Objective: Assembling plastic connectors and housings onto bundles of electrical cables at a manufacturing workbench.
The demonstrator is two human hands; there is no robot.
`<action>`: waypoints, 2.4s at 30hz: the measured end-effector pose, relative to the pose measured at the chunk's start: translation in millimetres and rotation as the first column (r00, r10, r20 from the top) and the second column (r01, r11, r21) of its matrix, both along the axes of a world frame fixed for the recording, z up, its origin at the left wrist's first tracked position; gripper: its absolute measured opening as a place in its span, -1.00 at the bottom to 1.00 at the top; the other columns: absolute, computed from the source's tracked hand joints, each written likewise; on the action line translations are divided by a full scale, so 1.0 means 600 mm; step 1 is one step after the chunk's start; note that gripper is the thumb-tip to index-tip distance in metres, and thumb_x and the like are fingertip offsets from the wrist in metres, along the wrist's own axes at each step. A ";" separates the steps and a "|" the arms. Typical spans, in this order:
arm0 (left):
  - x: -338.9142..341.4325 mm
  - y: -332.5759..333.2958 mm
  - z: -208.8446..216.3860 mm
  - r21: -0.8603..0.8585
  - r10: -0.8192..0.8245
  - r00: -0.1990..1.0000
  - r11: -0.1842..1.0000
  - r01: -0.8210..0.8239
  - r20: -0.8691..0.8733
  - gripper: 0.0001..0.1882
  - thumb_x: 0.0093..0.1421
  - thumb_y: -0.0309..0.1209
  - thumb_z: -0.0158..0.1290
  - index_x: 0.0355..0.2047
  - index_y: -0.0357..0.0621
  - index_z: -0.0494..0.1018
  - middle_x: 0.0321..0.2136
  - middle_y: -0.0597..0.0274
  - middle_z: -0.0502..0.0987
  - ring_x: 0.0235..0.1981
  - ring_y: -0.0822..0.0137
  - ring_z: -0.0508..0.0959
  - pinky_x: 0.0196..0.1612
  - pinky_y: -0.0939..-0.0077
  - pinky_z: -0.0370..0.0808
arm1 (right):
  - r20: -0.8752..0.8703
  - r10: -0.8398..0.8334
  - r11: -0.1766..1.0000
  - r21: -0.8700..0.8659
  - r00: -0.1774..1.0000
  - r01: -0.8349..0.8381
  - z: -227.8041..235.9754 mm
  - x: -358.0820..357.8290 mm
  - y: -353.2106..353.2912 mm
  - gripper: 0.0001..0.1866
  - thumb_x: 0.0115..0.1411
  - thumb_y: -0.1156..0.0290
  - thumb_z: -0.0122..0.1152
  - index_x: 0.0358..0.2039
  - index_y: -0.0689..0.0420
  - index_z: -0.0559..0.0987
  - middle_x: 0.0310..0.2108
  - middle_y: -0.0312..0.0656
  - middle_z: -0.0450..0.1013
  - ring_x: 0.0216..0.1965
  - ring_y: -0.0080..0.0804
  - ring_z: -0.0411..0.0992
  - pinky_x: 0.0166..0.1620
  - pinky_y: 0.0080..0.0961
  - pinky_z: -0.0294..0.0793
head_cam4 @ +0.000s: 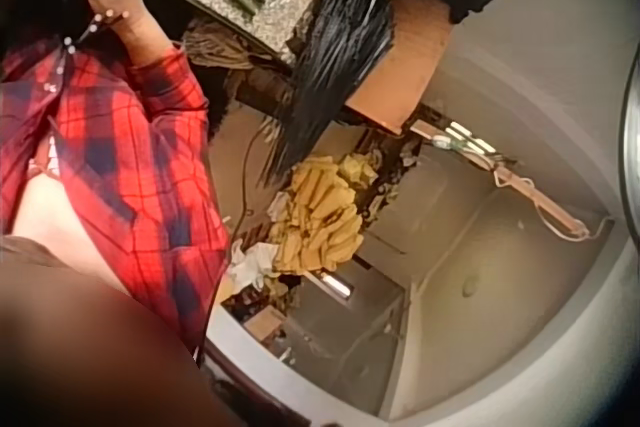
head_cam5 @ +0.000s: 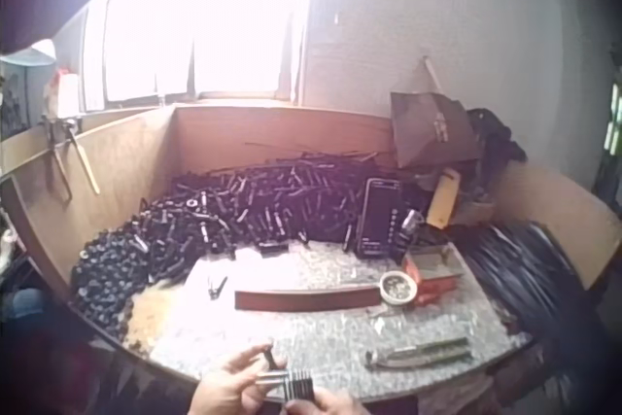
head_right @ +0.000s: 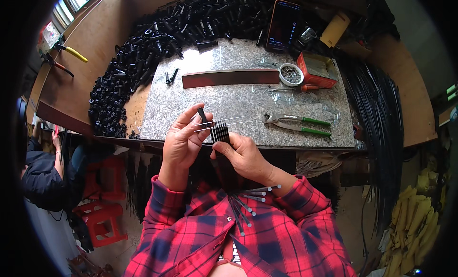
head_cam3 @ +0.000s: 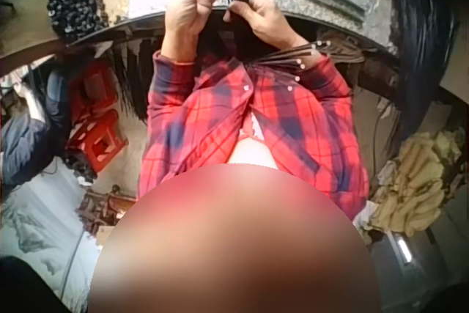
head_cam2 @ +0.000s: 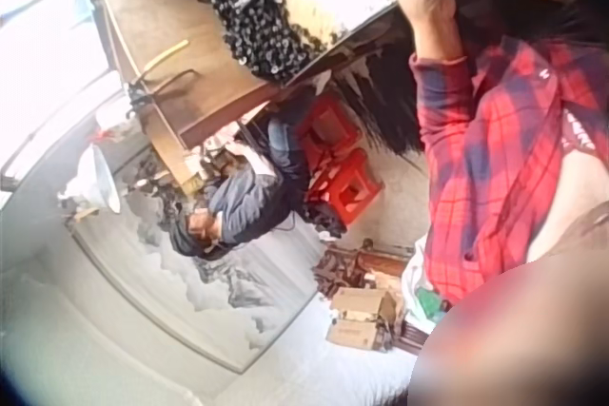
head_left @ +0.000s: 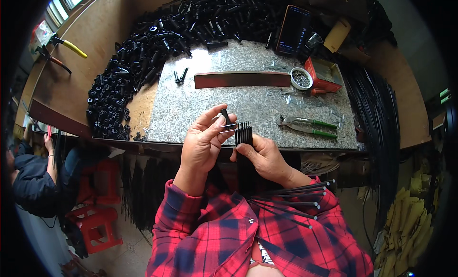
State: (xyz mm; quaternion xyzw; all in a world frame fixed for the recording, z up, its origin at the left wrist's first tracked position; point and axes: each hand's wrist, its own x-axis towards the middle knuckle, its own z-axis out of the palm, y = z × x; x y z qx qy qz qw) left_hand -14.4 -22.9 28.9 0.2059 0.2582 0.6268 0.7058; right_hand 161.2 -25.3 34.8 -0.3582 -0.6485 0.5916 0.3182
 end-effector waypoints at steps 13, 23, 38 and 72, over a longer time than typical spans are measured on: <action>-0.004 0.009 -0.002 0.011 -0.041 0.999 0.999 0.041 0.022 -0.62 0.22 -0.56 -0.04 0.07 -0.27 0.31 -0.18 0.02 0.52 -0.18 0.32 0.54 -0.13 0.49 0.53 | -0.006 -0.005 0.999 -0.045 1.000 0.005 -0.012 0.002 0.004 -0.76 0.29 0.29 0.03 -0.38 0.19 0.53 -0.46 -0.33 0.50 -0.39 -0.65 0.40 -0.28 -0.65 0.37; -0.006 0.007 -0.007 0.068 -0.082 0.997 0.994 0.082 -0.005 -0.61 0.20 -0.55 0.00 0.06 -0.28 0.31 -0.17 -0.01 0.52 -0.17 0.30 0.55 -0.09 0.47 0.52 | 0.020 0.001 0.999 -0.034 1.000 -0.001 -0.004 -0.001 0.005 -0.77 0.28 0.29 0.05 -0.40 0.17 0.54 -0.47 -0.33 0.49 -0.38 -0.65 0.39 -0.27 -0.65 0.36; -0.004 0.003 -0.020 0.106 -0.116 0.992 0.987 0.120 -0.042 -0.61 0.20 -0.50 0.02 0.06 -0.27 0.33 -0.06 0.00 0.46 -0.14 0.32 0.52 -0.03 0.42 0.46 | -0.029 -0.009 1.000 0.008 1.000 0.010 -0.015 -0.004 0.007 -0.80 0.25 0.31 0.10 -0.28 0.20 0.51 -0.51 -0.30 0.51 -0.43 -0.68 0.43 -0.36 -0.63 0.42; 0.067 -0.026 -0.006 0.157 0.136 0.966 0.982 -0.103 -0.218 -0.73 0.19 -0.59 0.00 -0.09 -0.26 0.28 -0.30 0.03 0.53 -0.25 0.10 0.59 -0.14 0.22 0.55 | 0.643 -0.731 0.396 0.673 0.230 -0.625 0.108 0.247 0.391 -0.26 0.14 0.48 -0.05 0.30 -0.35 0.02 -0.38 -0.14 0.38 -0.35 -0.25 0.45 -0.28 -0.39 0.51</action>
